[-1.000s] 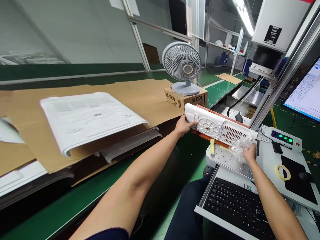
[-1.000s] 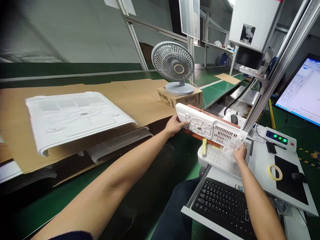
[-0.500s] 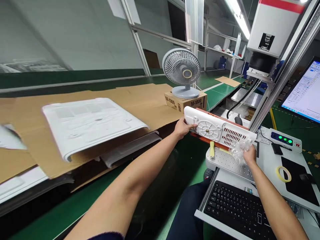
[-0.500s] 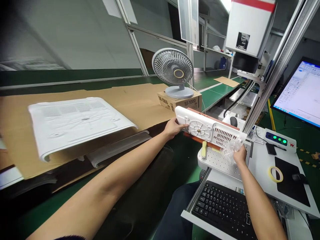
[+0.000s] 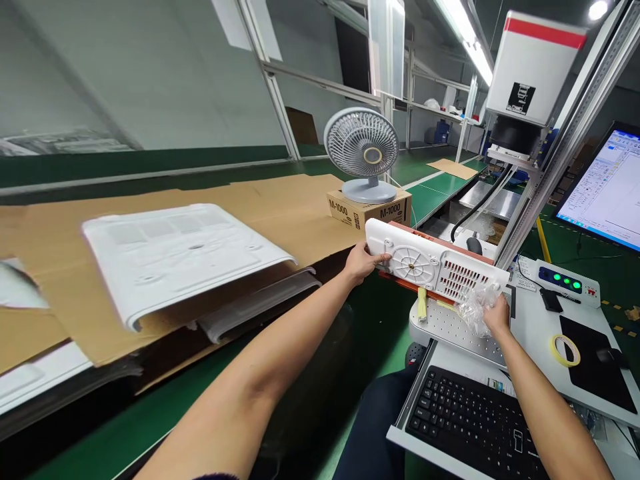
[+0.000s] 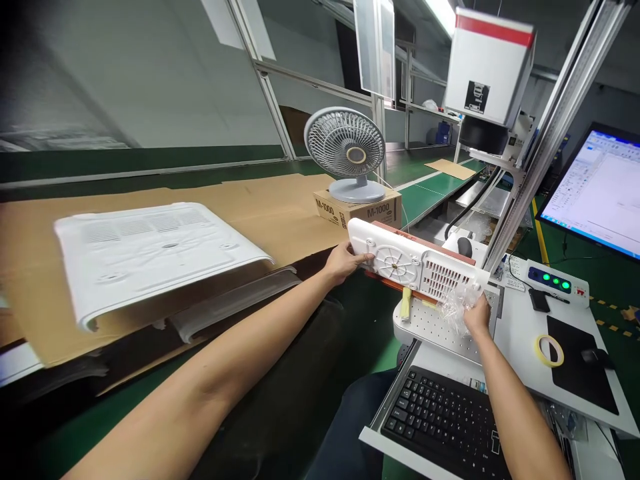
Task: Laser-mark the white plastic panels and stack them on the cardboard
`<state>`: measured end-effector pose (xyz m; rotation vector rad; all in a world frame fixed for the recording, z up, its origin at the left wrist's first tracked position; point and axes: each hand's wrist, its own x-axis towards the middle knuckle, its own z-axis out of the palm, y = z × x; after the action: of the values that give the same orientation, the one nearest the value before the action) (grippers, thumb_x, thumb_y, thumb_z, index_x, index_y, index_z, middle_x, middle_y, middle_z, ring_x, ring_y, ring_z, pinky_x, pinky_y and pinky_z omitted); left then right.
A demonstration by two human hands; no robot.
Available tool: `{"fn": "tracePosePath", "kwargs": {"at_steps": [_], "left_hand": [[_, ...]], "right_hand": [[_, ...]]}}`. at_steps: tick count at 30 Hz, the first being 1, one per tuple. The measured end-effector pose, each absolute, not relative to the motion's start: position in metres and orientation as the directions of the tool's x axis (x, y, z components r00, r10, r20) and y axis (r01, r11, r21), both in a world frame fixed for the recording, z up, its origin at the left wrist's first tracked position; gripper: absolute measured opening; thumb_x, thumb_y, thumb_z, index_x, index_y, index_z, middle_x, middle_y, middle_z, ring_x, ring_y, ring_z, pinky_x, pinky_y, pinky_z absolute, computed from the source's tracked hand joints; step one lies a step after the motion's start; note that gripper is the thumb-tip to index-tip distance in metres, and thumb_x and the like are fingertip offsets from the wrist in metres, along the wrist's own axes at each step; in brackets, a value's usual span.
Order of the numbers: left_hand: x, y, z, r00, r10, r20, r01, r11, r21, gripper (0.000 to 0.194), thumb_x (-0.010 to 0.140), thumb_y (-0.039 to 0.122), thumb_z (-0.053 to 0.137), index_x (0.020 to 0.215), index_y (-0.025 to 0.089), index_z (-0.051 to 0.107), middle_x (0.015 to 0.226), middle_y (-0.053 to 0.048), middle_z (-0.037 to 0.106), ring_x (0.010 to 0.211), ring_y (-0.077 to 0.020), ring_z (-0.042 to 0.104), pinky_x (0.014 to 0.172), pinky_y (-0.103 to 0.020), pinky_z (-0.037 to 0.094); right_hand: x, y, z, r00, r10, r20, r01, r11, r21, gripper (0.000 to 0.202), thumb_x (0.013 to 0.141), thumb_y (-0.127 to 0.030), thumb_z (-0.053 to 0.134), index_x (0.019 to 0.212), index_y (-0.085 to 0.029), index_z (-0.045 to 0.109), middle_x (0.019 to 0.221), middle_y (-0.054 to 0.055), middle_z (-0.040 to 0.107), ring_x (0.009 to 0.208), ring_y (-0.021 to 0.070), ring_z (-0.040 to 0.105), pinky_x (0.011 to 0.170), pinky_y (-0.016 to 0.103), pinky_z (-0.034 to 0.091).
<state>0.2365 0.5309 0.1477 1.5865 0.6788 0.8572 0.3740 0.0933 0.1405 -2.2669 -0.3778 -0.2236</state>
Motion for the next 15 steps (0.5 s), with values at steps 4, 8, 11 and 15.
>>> {"fn": "tracePosePath", "kwargs": {"at_steps": [4,8,11,15], "left_hand": [[0.223,0.527,0.149,0.565,0.808,0.166,-0.034,-0.178,0.983,0.085,0.045,0.04,0.108,0.116,0.012,0.071,0.114,-0.015,0.08,0.108,-0.0341,0.071,0.094,-0.043,0.058],[0.204,0.514,0.154,0.571,0.801,0.178,-0.066,-0.171,0.983,0.086,0.043,0.044,0.108,0.114,0.013,0.071,0.112,-0.015,0.08,0.106,-0.0338,0.072,0.093,-0.043,0.058],[0.186,0.499,0.161,0.585,0.787,0.197,-0.105,-0.167,0.98,0.089,0.043,0.051,0.107,0.114,0.013,0.07,0.113,-0.016,0.08,0.106,-0.034,0.073,0.095,-0.044,0.058],[0.155,0.471,0.174,0.608,0.759,0.233,-0.173,-0.16,0.972,0.092,0.048,0.058,0.105,0.12,0.015,0.067,0.122,-0.016,0.079,0.113,-0.0336,0.073,0.101,-0.046,0.058]], "right_hand": [[0.365,0.091,0.141,0.938,0.198,0.284,0.344,-0.625,-0.7,0.048,0.08,-0.037,0.076,0.122,-0.014,0.072,0.116,0.019,0.079,0.106,0.0391,0.075,0.087,0.041,0.059],[0.344,0.083,0.146,0.93,0.206,0.305,0.366,-0.605,-0.707,0.043,0.078,-0.034,0.073,0.117,-0.015,0.073,0.111,0.019,0.08,0.102,0.0393,0.076,0.088,0.043,0.06],[0.32,0.067,0.153,0.906,0.227,0.357,0.421,-0.563,-0.711,0.047,0.078,-0.035,0.07,0.121,-0.017,0.072,0.112,0.017,0.079,0.103,0.0379,0.076,0.088,0.042,0.06],[0.282,0.031,0.171,0.874,0.223,0.433,0.482,-0.518,-0.707,0.047,0.073,-0.04,0.066,0.115,-0.018,0.071,0.11,0.018,0.079,0.101,0.038,0.076,0.085,0.041,0.061]]}}
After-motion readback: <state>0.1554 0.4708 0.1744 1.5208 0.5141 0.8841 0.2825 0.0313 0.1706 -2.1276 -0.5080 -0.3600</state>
